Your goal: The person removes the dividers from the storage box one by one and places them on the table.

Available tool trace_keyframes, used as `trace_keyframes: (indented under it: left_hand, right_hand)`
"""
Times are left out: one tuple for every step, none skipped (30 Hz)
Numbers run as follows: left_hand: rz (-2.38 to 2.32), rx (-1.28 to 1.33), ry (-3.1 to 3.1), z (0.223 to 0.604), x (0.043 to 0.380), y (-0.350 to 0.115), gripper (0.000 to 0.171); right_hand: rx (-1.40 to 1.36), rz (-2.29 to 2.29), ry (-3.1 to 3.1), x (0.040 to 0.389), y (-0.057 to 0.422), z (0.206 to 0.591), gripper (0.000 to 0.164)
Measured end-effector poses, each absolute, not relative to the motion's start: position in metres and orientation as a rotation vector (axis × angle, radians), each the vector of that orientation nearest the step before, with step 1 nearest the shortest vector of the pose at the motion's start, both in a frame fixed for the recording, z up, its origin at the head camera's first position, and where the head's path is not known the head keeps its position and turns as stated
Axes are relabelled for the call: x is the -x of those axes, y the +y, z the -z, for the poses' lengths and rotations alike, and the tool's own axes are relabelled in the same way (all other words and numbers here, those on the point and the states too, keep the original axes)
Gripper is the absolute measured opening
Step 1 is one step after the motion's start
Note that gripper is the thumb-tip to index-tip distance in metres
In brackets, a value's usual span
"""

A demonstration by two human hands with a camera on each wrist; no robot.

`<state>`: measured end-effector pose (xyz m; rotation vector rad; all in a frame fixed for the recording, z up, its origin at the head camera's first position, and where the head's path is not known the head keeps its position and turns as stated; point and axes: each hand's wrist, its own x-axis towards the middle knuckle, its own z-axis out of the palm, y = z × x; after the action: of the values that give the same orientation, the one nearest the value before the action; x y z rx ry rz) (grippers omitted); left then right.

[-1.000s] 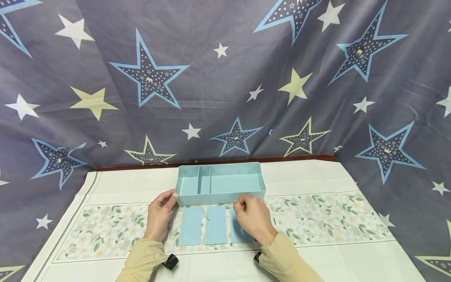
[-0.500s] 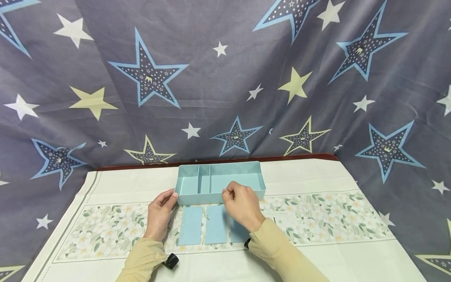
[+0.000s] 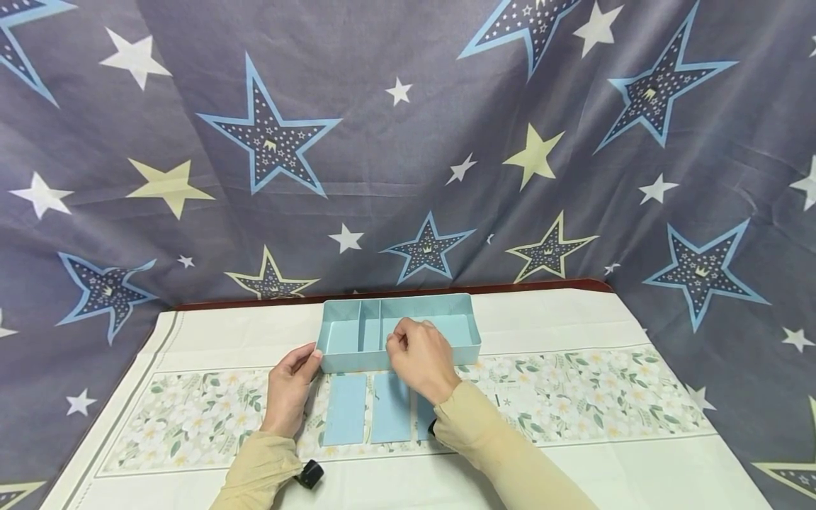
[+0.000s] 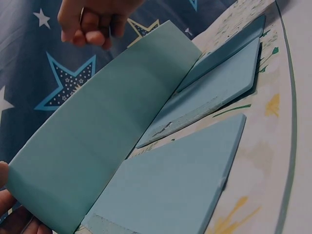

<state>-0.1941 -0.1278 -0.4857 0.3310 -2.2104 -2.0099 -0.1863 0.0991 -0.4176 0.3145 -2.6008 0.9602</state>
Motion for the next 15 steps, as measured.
trace_keyframes:
  left_hand:
    - [2.008,-0.331,-2.211,0.486,0.194,-0.128,0.031]
    - [2.003,-0.334,-2.211,0.486,0.194,-0.128,0.031]
    - [2.000,-0.336,-2.211,0.486,0.194,-0.128,0.031]
    - [1.996,-0.340,-2.211,0.486,0.194,-0.128,0.031]
    - [1.995,-0.341,-2.207,0.486,0.193,-0.127,0.030]
    - [1.994,-0.344,-2.205,0.487,0.194,-0.127,0.030]
    - [1.996,-0.343,-2.200,0.487,0.194,-0.127,0.029]
    - [1.997,-0.343,-2.195,0.487,0.194,-0.126,0.029]
    - [2.000,-0.338,-2.196,0.487,0.194,-0.126,0.029]
    - [1.999,-0.338,-2.198,0.487,0.194,-0.126,0.029]
    - [2.000,-0.338,-2.198,0.487,0.194,-0.126,0.028]
    - [2.000,-0.341,-2.200,0.488,0.194,-0.126,0.028]
    - [2.000,-0.342,-2.202,0.487,0.194,-0.126,0.028]
    - [1.997,-0.345,-2.207,0.487,0.194,-0.126,0.028]
    - [1.998,-0.347,-2.211,0.487,0.193,-0.126,0.028]
  right_hand:
    - [-0.314,-0.955,-2.597,0.189,0.098,0.418,0.012]
    - [-0.316,-0.952,-2.590,0.191,0.097,0.419,0.012]
    - [-0.319,-0.945,-2.583,0.193,0.096,0.419,0.012]
    - [-0.321,-0.937,-2.579,0.196,0.096,0.420,0.012]
    - [-0.324,-0.932,-2.575,0.198,0.095,0.420,0.012]
    - [-0.330,-0.933,-2.572,0.200,0.094,0.421,0.012]
    - [-0.332,-0.932,-2.573,0.202,0.094,0.421,0.012]
    - [-0.333,-0.931,-2.576,0.204,0.093,0.422,0.012]
    - [-0.336,-0.931,-2.579,0.206,0.092,0.423,0.012]
    - [-0.339,-0.936,-2.583,0.207,0.092,0.423,0.012]
    - [-0.343,-0.942,-2.587,0.209,0.092,0.424,0.011]
    - [-0.346,-0.945,-2.591,0.211,0.091,0.424,0.011]
    - [-0.347,-0.945,-2.597,0.212,0.090,0.425,0.011]
    - [-0.345,-0.943,-2.602,0.214,0.090,0.425,0.011]
    - [-0.344,-0.943,-2.606,0.216,0.089,0.425,0.011]
